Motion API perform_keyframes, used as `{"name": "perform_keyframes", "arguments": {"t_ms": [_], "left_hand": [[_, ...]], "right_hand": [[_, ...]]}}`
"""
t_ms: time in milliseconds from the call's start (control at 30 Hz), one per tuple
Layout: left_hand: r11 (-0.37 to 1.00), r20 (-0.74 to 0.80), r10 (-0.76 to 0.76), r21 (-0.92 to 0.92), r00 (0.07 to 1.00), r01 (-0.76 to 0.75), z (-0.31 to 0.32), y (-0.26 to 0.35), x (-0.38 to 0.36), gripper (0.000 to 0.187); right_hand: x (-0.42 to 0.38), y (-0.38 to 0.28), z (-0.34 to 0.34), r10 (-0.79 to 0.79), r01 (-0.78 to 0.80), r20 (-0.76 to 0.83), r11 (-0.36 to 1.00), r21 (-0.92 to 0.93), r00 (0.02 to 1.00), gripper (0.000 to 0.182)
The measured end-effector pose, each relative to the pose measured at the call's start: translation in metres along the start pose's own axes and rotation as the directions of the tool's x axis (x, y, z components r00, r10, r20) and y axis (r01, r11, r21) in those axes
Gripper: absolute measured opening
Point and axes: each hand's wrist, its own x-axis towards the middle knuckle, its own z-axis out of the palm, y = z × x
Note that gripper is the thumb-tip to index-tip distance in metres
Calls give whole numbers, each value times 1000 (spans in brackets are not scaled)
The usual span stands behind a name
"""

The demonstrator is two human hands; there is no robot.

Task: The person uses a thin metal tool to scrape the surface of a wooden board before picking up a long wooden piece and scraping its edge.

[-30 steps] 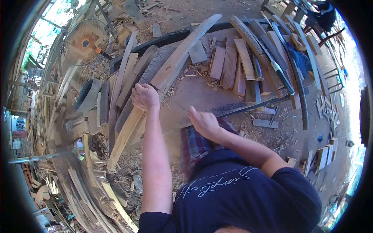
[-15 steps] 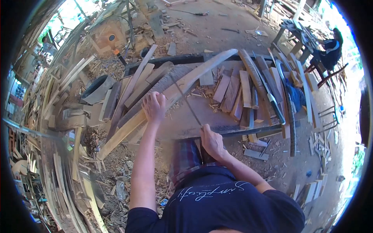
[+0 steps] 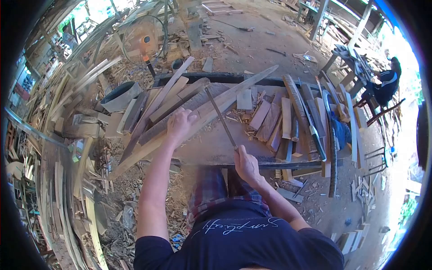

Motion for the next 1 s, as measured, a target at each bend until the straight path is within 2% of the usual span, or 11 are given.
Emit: {"name": "perform_keyframes", "arguments": {"t_ms": [133,200,300,433,500,533,600,700,833,933,1000], "left_hand": [[996,-67,-35,-90,997,29,8,-8,9,25],[997,-187,-26,64,982,39,12,-6,10,22],[994,-271,-15,98,962,43,23,-14,15,20],[998,-302,-43,22,952,52,38,-25,21,19],[987,-281,-147,27,948,161,40,-21,25,18],[986,-277,-150,25,949,163,41,-17,26,18],[957,-325,-242,77,914,281,43,-10,30,17],[925,-345,-322,83,882,370,47,-2,35,15],[929,-407,-286,105,867,356,52,0,33,16],[918,-420,-253,179,871,353,51,4,35,19],[879,-438,-292,227,850,419,51,7,37,20]], "right_hand": [[30,-18,10,-95,95,-7,993,-64,995,19],[45,-29,17,-76,82,55,990,-111,996,21],[64,-38,30,-92,100,65,985,-143,994,21],[77,-48,37,-80,96,101,983,-159,992,21],[80,-52,39,-41,66,142,981,-180,989,21],[80,-52,39,-36,63,145,981,-182,989,21],[80,-53,38,-16,45,147,979,-199,989,21],[80,-56,33,2,38,185,977,-210,983,20],[94,-63,39,38,17,222,971,-240,974,15],[135,-66,59,-39,88,219,971,-221,975,14],[151,-68,66,-37,89,206,964,-249,978,15]]}}
